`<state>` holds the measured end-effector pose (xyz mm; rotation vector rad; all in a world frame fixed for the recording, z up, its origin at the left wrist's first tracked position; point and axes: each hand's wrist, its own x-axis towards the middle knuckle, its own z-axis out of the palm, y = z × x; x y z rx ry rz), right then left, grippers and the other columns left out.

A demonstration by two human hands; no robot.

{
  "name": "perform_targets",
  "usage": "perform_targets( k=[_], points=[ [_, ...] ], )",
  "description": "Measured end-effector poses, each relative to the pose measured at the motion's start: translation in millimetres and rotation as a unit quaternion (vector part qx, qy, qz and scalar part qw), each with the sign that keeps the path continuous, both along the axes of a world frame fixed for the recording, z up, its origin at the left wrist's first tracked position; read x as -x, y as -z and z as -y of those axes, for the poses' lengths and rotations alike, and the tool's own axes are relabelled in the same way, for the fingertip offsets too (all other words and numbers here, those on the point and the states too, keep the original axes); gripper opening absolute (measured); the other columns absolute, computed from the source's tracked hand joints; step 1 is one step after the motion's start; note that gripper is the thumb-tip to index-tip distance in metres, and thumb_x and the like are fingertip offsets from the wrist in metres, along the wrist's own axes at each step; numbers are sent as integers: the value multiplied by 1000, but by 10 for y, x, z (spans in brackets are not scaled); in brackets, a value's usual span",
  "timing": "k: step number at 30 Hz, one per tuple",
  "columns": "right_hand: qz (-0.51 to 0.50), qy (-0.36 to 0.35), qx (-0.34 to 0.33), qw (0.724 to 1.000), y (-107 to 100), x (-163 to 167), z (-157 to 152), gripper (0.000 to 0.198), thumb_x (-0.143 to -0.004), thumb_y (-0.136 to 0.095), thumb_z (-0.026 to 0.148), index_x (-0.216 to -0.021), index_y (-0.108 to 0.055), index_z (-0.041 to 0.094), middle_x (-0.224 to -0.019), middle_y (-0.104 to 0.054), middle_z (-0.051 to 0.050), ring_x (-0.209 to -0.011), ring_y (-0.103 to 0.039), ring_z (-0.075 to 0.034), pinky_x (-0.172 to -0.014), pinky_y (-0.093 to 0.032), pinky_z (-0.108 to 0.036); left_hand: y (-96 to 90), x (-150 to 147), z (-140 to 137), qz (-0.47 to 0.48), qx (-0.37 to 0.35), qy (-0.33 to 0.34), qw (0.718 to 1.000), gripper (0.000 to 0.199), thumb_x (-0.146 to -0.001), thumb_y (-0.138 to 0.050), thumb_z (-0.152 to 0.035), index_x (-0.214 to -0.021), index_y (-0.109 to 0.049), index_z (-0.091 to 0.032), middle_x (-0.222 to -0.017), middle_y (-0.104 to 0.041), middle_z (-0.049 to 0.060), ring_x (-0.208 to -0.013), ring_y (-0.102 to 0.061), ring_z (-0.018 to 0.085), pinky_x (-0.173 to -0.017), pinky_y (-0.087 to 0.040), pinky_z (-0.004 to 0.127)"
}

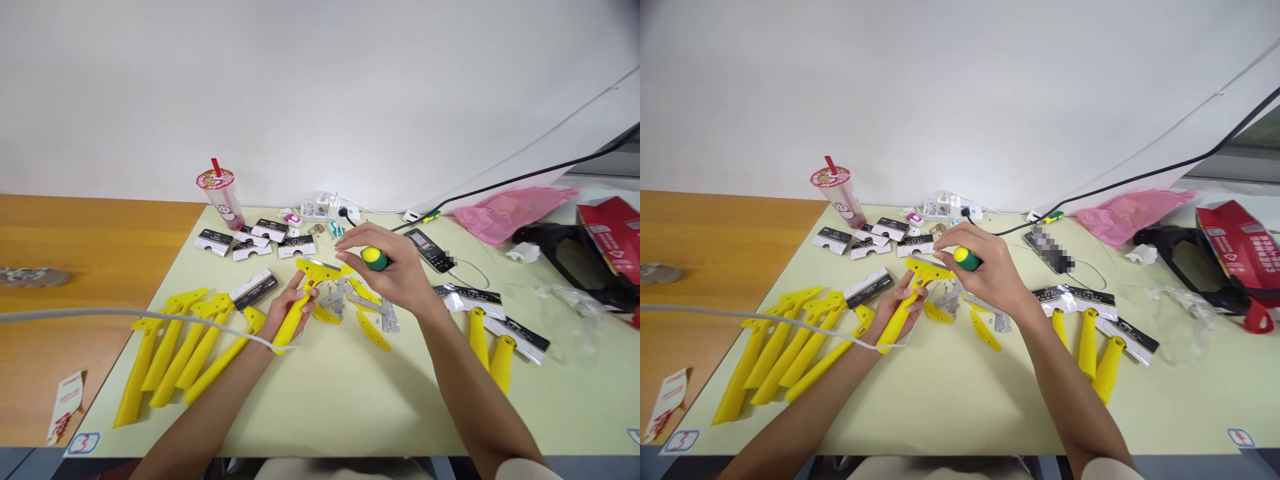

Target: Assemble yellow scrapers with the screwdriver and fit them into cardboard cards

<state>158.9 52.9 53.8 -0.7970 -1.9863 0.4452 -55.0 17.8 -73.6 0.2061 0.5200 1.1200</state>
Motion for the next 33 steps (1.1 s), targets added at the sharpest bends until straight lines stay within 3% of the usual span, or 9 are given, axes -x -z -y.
perform_targets(
  k=[7,13,17,26,33],
  points=[
    [66,-53,35,996,133,33,-45,7,-105,-71,26,-104,-77,29,-127,-76,-8,-113,-76,-24,-98,-62,-41,73,-7,-2,-17,-35,28,999,64,-71,-80,-8,-133,-72,-21,-110,-68,8,-83,-67,12,-52,-46,14],
    [149,-56,99,982,250,83,-75,7,-103,-72,23,-103,-77,27,-141,-71,-8,-105,-75,-23,-96,-60,-43,119,16,3,-33,-43,41,998,61,-71,-83,-8,-130,-74,-20,-113,-70,8,-85,-68,14,-52,-47,16],
    [158,-63,113,979,299,118,-99,6,-104,-72,25,-101,-77,27,-140,-71,-9,-112,-75,-26,-104,-58,-46,146,13,1,-30,-54,53,997,61,-70,-85,-9,-129,-75,-20,-108,-72,8,-83,-69,14,-51,-47,17],
    [165,-53,140,975,337,154,-111,6,-102,-73,28,-98,-77,26,-136,-72,-10,-106,-76,-25,-100,-58,-46,154,-7,11,-40,-56,61,996,63,-70,-84,-8,-132,-77,-20,-113,-74,10,-85,-71,15,-51,-44,17],
    [124,-47,161,978,336,168,-105,7,-100,-74,25,-93,-74,25,-125,-74,-8,-114,-74,-25,-102,-56,-43,100,4,41,-48,-58,63,995,59,-73,-84,-9,-131,-79,-19,-106,-75,10,-83,-70,15,-53,-45,19]
  ],
)
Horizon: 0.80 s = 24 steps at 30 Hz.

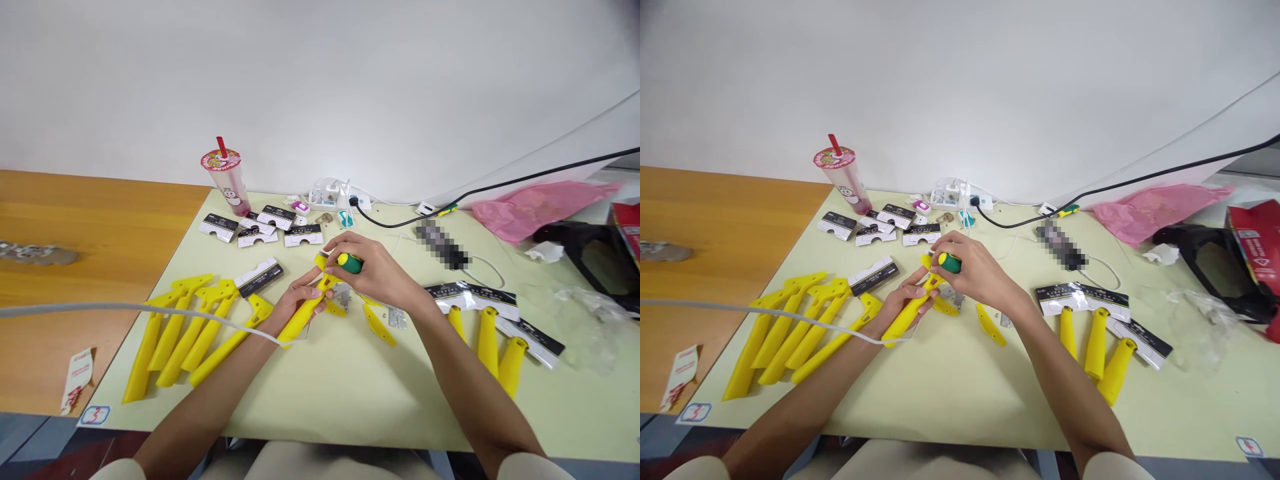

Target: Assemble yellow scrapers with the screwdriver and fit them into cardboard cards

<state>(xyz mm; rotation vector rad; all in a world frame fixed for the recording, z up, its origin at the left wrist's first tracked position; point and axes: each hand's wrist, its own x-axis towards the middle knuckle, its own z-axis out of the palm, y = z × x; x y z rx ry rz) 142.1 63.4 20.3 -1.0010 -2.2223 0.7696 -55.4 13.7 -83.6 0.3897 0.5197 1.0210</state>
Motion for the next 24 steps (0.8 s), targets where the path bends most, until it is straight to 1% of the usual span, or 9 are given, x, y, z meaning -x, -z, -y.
perform_targets(
  k=[3,8,10,13,16,17,20,22,24],
  points=[
    [-1,2,6,1000,-4,1,-2,8,-100,-75,25,-92,-74,25,-123,-75,-8,-111,-75,-25,-100,-55,-42,6,13,2,-14,-1,8,1000,61,-74,-84,-10,-134,-78,-20,-105,-74,9,-84,-70,15,-53,-45,18],
    [-5,15,36,999,4,-10,-25,5,-97,-79,25,-94,-74,25,-119,-76,-6,-109,-74,-24,-101,-54,-41,123,26,-21,-17,3,7,1000,65,-72,-86,-12,-136,-77,-19,-105,-75,10,-82,-70,16,-52,-44,18],
    [-8,22,46,999,13,-17,-38,8,-95,-81,28,-96,-74,26,-119,-76,-6,-107,-73,-24,-100,-54,-41,148,23,-26,-15,7,13,1000,66,-73,-86,-12,-138,-76,-20,-104,-75,10,-80,-69,15,-52,-43,18],
    [-12,27,40,999,4,-22,-45,15,-95,-83,36,-100,-73,26,-119,-76,-6,-109,-73,-25,-100,-55,-41,103,6,-29,-1,18,12,1000,68,-73,-84,-11,-140,-74,-20,-103,-74,8,-79,-68,14,-52,-45,17],
    [-38,58,-1,998,-51,-35,-19,22,-101,-78,47,-106,-71,27,-117,-76,-6,-110,-72,-26,-101,-56,-41,4,-17,-37,30,41,-17,999,72,-71,-81,-7,-141,-70,-20,-107,-72,8,-83,-70,14,-53,-47,16],
    [-53,86,-15,995,-76,-48,-4,24,-103,-74,50,-109,-70,27,-114,-75,-6,-106,-72,-25,-98,-57,-41,-24,-22,-42,41,52,-27,997,73,-71,-80,-6,-142,-69,-20,-110,-72,9,-84,-71,13,-53,-48,15],
    [-116,154,-33,981,-146,-119,43,31,-109,-62,55,-128,-64,31,-105,-69,-5,-85,-70,-21,-79,-59,-37,-71,-24,-52,64,84,-47,993,75,-74,-75,-2,-146,-64,-21,-117,-71,9,-83,-70,11,-55,-49,14],
    [-156,149,-38,976,-189,-179,69,36,-113,-53,54,-142,-58,35,-103,-65,-4,-79,-69,-20,-73,-60,-38,-76,-21,-52,70,97,-53,991,75,-77,-74,0,-148,-62,-21,-119,-70,9,-85,-71,11,-56,-50,13],
    [-179,135,-54,973,-239,-228,92,39,-114,-50,51,-150,-54,38,-110,-64,-5,-85,-72,-22,-78,-63,-42,-75,-21,-46,66,102,-51,991,74,-78,-74,0,-148,-60,-20,-121,-70,10,-87,-72,12,-57,-51,14]
  ],
)
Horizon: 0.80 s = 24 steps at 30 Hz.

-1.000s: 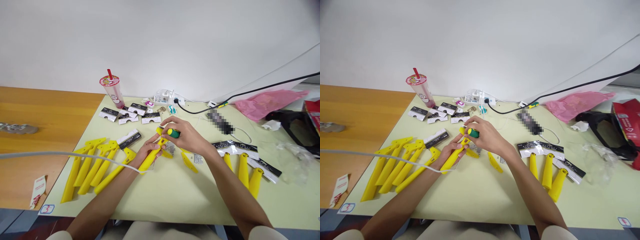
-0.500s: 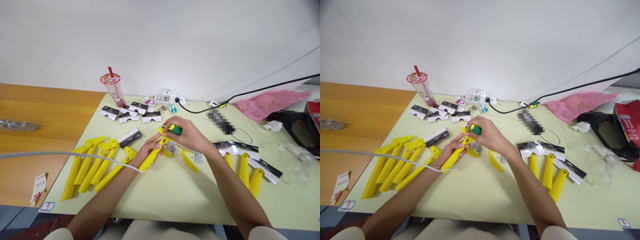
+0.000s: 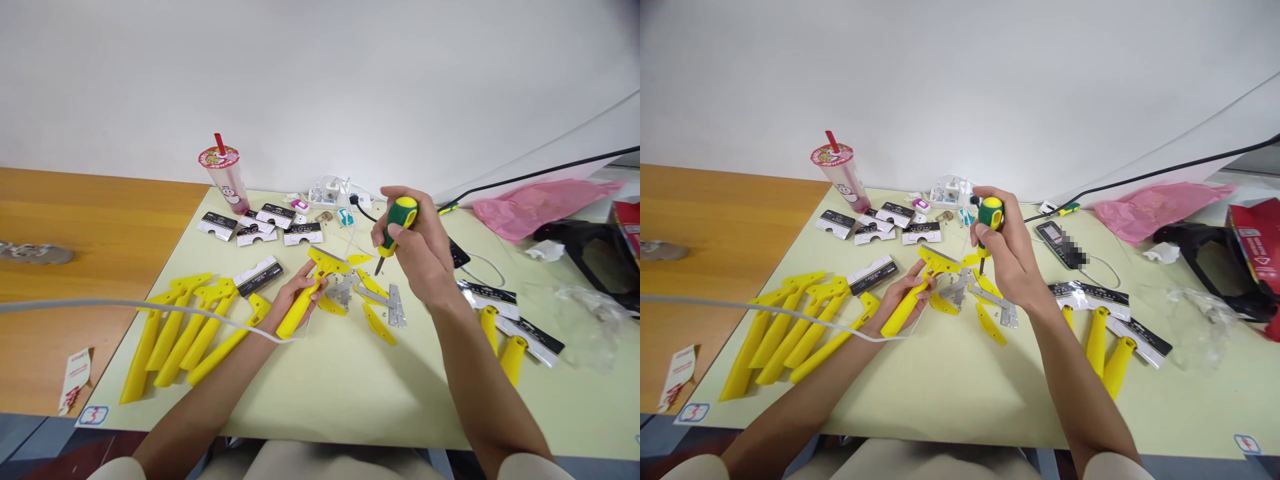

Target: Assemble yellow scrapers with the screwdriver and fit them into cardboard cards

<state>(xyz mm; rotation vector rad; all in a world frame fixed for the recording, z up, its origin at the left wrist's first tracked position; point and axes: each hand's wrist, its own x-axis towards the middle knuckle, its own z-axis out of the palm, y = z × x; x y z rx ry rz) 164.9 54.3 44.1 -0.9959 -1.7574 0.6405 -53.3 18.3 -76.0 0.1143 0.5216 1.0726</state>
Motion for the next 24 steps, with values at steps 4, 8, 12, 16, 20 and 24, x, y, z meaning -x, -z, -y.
perform_targets(
  k=[4,8,12,16,20,24],
  points=[
    [-17,6,-80,997,-112,-44,14,41,-107,-68,45,-147,-64,38,-124,-66,-7,-107,-74,-28,-91,-66,-47,8,-5,4,-12,1,20,1000,73,-79,-73,0,-148,-59,-19,-123,-70,12,-89,-73,13,-58,-51,14],
    [-63,-23,-168,983,-152,-68,-16,41,-98,-84,37,-136,-72,36,-123,-72,-6,-115,-74,-29,-100,-67,-51,28,-6,-3,-3,-9,28,1000,70,-80,-74,0,-146,-61,-18,-123,-70,12,-90,-73,13,-59,-52,14],
    [-82,-36,-159,983,-149,-70,3,42,-93,-89,31,-131,-73,34,-124,-76,-6,-115,-78,-31,-101,-69,-54,12,-9,-3,2,-13,26,1000,71,-81,-73,0,-148,-60,-18,-122,-70,11,-89,-72,12,-59,-52,14],
    [-57,-56,-133,988,-153,-43,48,41,-91,-91,29,-128,-74,33,-122,-78,-5,-116,-79,-30,-104,-69,-53,-16,-9,-1,-1,-10,21,1000,78,-82,-70,0,-155,-56,-19,-122,-69,11,-88,-72,11,-59,-51,13],
    [-26,-72,-94,993,-136,-20,55,39,-93,-90,28,-128,-74,32,-122,-80,-6,-117,-79,-30,-108,-68,-53,11,2,-3,7,-1,6,1000,84,-81,-73,0,-160,-53,-22,-123,-69,10,-89,-72,11,-60,-51,13],
    [-2,-80,-74,994,-102,-1,41,35,-95,-88,29,-127,-74,32,-125,-79,-6,-120,-78,-30,-108,-67,-54,45,11,-5,18,-3,2,1000,84,-81,-74,1,-159,-53,-22,-125,-69,11,-91,-72,12,-60,-52,13]
  ],
)
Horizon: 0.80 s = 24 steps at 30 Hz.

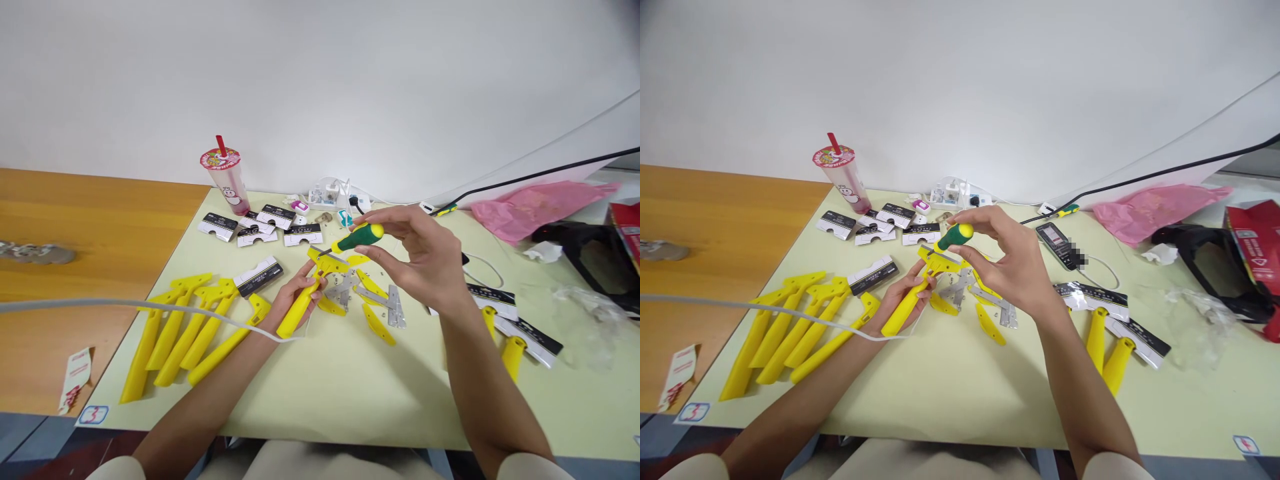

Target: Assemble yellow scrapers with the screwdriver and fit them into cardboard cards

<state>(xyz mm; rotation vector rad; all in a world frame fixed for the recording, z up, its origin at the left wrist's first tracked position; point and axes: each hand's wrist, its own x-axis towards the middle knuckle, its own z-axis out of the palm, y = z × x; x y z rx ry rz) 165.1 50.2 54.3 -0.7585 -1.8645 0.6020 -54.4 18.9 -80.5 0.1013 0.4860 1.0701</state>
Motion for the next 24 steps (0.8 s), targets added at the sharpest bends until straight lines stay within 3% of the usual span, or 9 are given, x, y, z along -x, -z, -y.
perform_targets(
  k=[16,24],
  points=[
    [21,3,9,1000,45,11,-12,36,-96,-86,28,-129,-74,33,-126,-80,-4,-119,-78,-27,-110,-65,-50,-20,-1,0,-2,-12,3,1000,76,-81,-74,0,-152,-57,-20,-123,-69,11,-90,-72,12,-60,-52,13],
    [91,27,-63,993,9,9,-9,34,-97,-84,29,-130,-75,32,-122,-80,-6,-110,-78,-27,-99,-66,-45,1,2,-4,-16,-23,7,1000,71,-81,-75,-1,-148,-62,-20,-119,-70,9,-91,-71,12,-61,-51,14]
  ],
)
